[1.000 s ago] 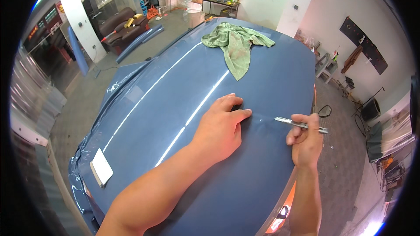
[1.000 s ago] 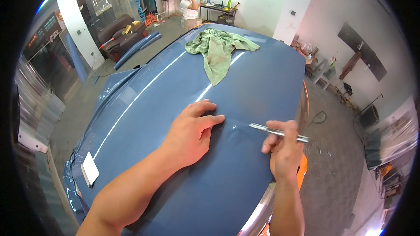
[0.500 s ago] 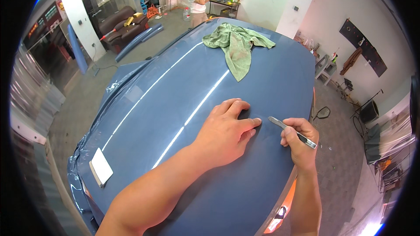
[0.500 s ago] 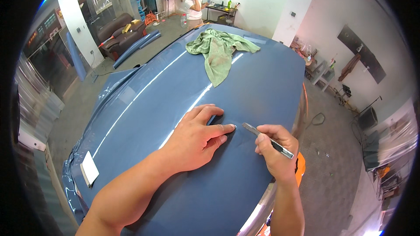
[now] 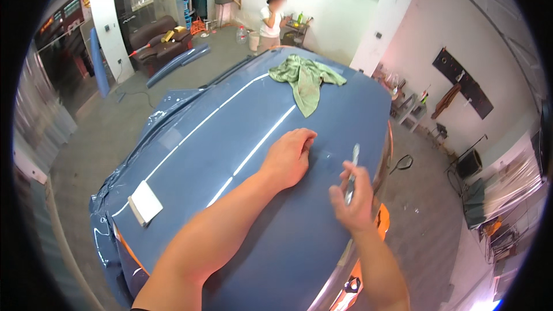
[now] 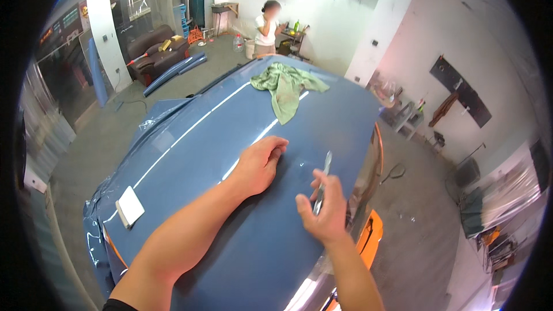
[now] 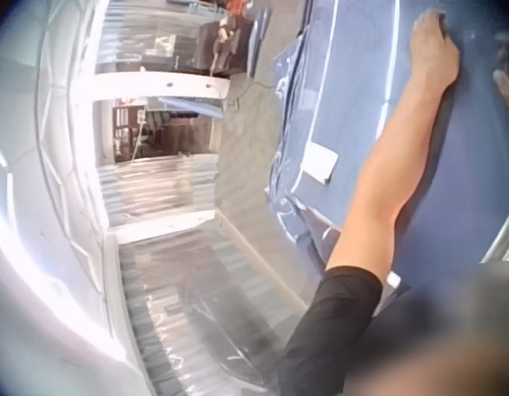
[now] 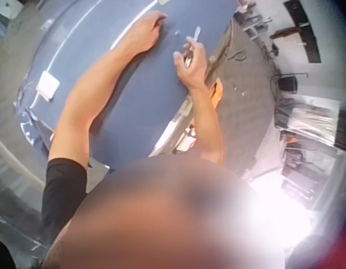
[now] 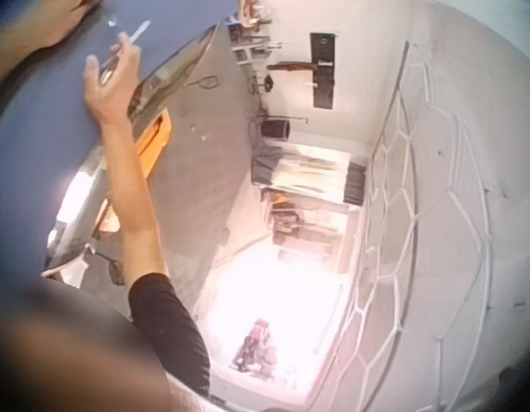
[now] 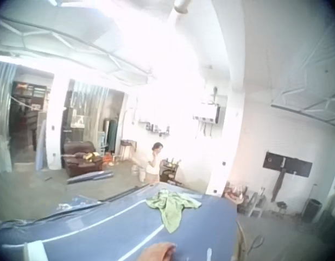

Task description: The person applies a blue vinyl wrap to the hood of an orange car. They use a utility knife to trim the edges and a heat gun to smooth the material and conform it to the surface. The person also uses a squeegee to press the wrap firmly against the hood.

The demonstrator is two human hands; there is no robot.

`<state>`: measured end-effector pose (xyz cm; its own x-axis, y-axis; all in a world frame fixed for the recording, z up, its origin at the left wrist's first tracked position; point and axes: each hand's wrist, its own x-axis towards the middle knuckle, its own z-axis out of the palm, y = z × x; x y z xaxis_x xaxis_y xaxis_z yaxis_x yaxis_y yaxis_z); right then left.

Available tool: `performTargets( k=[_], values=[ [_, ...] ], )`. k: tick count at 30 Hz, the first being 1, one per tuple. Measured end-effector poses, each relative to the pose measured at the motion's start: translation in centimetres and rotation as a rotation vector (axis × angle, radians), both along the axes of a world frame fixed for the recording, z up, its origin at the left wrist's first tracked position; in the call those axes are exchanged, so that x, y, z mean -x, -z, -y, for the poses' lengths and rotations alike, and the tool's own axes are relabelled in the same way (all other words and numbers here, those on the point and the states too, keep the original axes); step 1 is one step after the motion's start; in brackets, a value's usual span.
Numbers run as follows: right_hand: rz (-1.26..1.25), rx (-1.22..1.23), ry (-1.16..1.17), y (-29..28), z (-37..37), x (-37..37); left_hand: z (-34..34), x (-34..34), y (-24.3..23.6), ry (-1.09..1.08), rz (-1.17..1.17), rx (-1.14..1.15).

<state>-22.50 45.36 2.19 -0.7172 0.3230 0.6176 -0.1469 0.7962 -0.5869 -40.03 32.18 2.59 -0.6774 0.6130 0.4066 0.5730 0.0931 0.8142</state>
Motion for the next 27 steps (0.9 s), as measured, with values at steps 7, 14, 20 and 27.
performTargets(
  k=[7,14,20,27],
  values=[
    [0.026,0.033,0.052,-1.4,5.0,-3.8,5.6,-3.2,0.1,-0.006,-0.243,0.245],
    [0.112,0.65,0.075,-3.7,-0.9,-1.4,3.4,-4.9,-1.5,-0.025,-0.369,0.51],
    [0.009,0.787,-0.04,-1.4,-3.3,1.9,1.0,-4.0,-0.8,0.08,-0.575,0.299],
    [0.212,0.785,-0.182,-1.9,-6.2,2.4,1.1,-3.1,-0.4,0.142,-0.442,0.229]
  ],
)
